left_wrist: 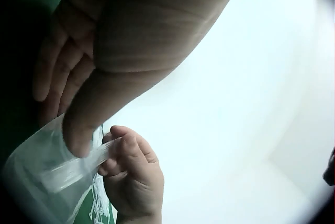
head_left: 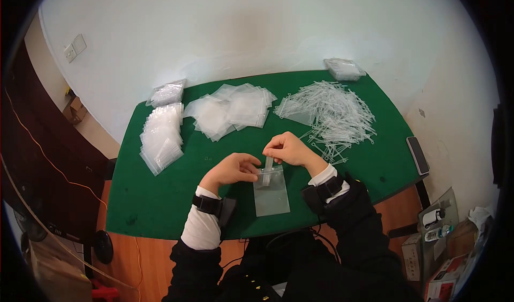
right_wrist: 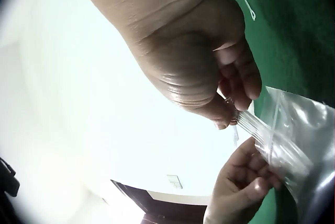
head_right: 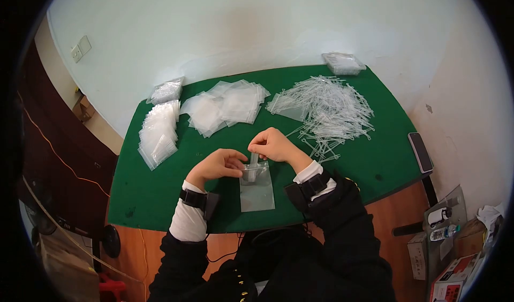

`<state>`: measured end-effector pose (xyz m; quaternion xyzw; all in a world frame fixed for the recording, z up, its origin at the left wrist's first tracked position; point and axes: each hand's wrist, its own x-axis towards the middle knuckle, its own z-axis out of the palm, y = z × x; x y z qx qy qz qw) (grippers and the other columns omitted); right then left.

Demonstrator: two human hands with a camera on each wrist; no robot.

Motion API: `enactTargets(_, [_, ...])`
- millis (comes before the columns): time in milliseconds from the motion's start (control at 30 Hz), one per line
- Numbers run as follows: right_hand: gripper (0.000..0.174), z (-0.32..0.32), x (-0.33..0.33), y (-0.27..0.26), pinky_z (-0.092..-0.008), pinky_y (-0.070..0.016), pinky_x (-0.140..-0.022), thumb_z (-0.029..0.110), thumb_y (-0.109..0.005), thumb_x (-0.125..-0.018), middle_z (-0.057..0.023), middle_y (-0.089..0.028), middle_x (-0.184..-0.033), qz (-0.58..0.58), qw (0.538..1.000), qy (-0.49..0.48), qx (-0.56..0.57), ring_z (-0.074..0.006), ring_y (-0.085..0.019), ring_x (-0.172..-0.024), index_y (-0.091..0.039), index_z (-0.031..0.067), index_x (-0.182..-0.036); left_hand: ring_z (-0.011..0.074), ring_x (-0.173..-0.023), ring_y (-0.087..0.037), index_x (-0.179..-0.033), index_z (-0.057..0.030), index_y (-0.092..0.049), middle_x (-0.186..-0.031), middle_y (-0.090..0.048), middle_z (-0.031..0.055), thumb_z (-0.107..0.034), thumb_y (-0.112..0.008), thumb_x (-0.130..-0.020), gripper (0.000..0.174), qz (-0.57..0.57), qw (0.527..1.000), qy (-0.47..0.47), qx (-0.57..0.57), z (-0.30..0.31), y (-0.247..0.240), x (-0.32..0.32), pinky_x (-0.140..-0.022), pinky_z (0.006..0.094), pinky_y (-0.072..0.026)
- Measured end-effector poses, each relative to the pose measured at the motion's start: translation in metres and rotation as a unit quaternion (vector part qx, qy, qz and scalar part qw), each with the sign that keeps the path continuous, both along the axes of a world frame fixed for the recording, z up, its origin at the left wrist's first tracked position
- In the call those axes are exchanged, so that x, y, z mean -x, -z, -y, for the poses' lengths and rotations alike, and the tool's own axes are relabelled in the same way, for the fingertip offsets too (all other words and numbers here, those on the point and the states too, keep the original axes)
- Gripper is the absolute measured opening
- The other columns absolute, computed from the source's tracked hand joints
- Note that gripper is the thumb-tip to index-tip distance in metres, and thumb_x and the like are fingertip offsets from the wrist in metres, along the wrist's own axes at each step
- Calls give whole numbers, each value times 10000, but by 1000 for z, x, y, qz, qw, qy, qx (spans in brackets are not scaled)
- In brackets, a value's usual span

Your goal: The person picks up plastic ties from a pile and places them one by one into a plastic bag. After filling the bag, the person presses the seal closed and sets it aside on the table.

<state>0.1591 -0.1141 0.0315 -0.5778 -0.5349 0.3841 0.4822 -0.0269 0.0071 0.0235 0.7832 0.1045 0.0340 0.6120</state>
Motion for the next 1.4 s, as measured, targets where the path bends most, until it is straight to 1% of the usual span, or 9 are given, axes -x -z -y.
enactTargets(133, [94, 6, 9, -8, -210, -418, -477, 78, -624, -762, -26, -583, -682, 81, 995, -3, -61, -82, -531, -540, -652, -9, -781, 127, -735, -608, -981, 25, -551, -859, -629, 84, 25, -647, -727, 271, 14, 1000, -8, -22, 7, -4, -6, -688, 237, -487])
enactTargets(233, [98, 8, 14, -15, -221, -415, -497, 83, -620, -766, -31, -580, -699, 164, 976, 7, -144, -87, -531, -572, -653, -6, -794, 103, -736, -602, -920, 22, -548, -820, -626, 67, 42, -641, -731, 212, 130, 984, -118, 24, 10, -5, -9, -674, 218, -489])
enactTargets(333, [110, 7, 17, -19, -230, -413, -530, 90, -608, -780, -36, -577, -713, 245, 941, 20, -234, -91, -532, -619, -651, -1, -822, 101, -739, -602, -911, 13, -545, -813, -626, 62, 51, -636, -738, 199, 182, 971, -153, 34, 14, -4, -13, -680, 216, -490])
enactTargets(567, [268, 1, 5, -9, -211, -400, -625, 202, -455, -904, -28, -597, -784, -18, 959, 156, -236, -77, -503, -700, -622, -2, -952, 101, -738, -601, -908, 12, -546, -807, -627, 58, 46, -634, -748, 186, 264, 935, -233, 32, 11, -3, -14, -682, 215, -487])
enactTargets(867, [247, -4, 8, 1, -201, -408, -612, 214, -511, -881, -21, -608, -777, -71, 958, 145, -238, -69, -505, -676, -621, -2, -930, 103, -737, -597, -918, 10, -543, -819, -624, 60, 44, -631, -750, 193, 333, 894, -299, 29, 7, -2, -13, -670, 208, -475])
enactTargets(1067, [171, -11, 9, 16, -207, -423, -561, 162, -575, -837, -18, -598, -710, -56, 987, 96, -119, -74, -528, -607, -613, 1, -879, 121, -782, -594, -972, 9, -536, -886, -615, 71, -17, -600, -801, 184, 302, 894, -313, 107, 6, 6, -15, -717, 232, -475])
enactTargets(1167, [156, -11, 9, 20, -214, -425, -545, 156, -575, -837, -20, -587, -689, -92, 989, 83, -84, -78, -530, -589, -603, 3, -846, 155, -852, -592, -1019, 12, -532, -954, -602, 88, -112, -526, -873, 191, 172, 920, -253, 244, 9, 13, -19, -764, 278, -478])
enactTargets(1267, [165, -11, 10, 19, -220, -425, -537, 163, -554, -853, -22, -572, -671, -126, 986, 84, -66, -81, -526, -580, -588, 8, -807, 177, -904, -583, -1053, 17, -523, -1003, -588, 93, -156, -473, -903, 234, 144, 915, -213, 312, 7, 17, -19, -789, 303, -473])
enactTargets(1400, [216, -13, 12, 19, -221, -405, -500, 175, -507, -881, -15, -548, -628, -154, 975, 90, -131, -73, -507, -546, -554, 23, -736, 214, -941, -579, -1082, 27, -504, -1043, -575, 104, -166, -416, -928, 262, 147, 898, -141, 390, 8, 17, -20, -833, 346, -466])
